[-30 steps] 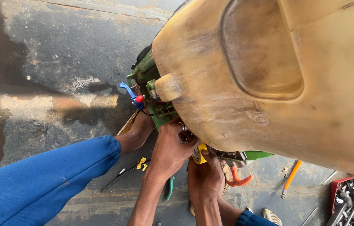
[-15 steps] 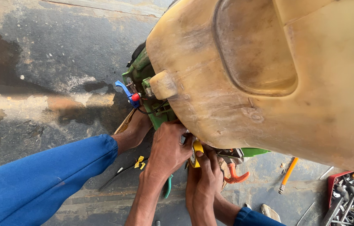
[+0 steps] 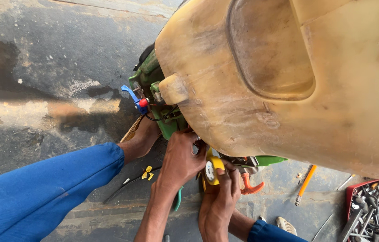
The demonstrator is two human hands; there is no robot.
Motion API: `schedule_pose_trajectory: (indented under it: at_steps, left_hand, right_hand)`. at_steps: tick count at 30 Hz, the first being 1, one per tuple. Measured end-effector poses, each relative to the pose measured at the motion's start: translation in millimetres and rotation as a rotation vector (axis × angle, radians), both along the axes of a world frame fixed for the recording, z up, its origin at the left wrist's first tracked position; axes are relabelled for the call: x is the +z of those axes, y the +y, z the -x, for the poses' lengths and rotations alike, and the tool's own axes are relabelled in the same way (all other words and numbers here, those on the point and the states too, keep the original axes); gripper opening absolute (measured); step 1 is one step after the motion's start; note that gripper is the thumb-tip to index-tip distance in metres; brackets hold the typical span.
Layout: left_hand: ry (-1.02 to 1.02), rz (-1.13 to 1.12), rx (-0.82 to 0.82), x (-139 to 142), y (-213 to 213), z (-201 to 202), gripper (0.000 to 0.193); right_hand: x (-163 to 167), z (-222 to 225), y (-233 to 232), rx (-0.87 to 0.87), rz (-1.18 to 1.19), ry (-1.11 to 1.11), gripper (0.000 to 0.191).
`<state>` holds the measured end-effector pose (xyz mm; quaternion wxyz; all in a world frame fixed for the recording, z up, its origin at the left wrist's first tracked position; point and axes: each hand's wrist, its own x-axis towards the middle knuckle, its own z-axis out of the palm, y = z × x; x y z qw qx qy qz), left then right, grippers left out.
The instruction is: The person repairs a knapsack sprayer pump unit on the workshop floor, using pliers to grip and turn parts of the pump mechanism while holding the assembly steady with the other hand. They handle small fittings and wires, reposition the sprayer tank, and continue working on the pump assembly with hand tools.
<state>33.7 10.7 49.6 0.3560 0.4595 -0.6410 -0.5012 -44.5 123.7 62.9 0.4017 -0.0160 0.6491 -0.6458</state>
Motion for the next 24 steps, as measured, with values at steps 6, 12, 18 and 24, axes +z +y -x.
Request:
schedule_pose_trajectory:
  at_steps: [6,12,18,24]
  left_hand:
    - [0.050,-0.286,0.047,-6,0,-2,0.016]
    - [0.061,-0.161,0.008,-4,-2,-9,0.015]
    - [0.080,-0.212,-0.105,6,-3,-21,0.026]
    - [0.074,-0.192,-0.172,19,-1,-28,0.031]
  right_hand:
    - [5,-10,3,0.075,-0.017,0.204,0.022]
    - [14,-8,4,0.323,-0.114,0.702,0.020]
    - [57,-2,-14,0.529,-0.239,1.011,0.022]
    - [80,-6,-33,0.558,-0.362,1.263,0.034]
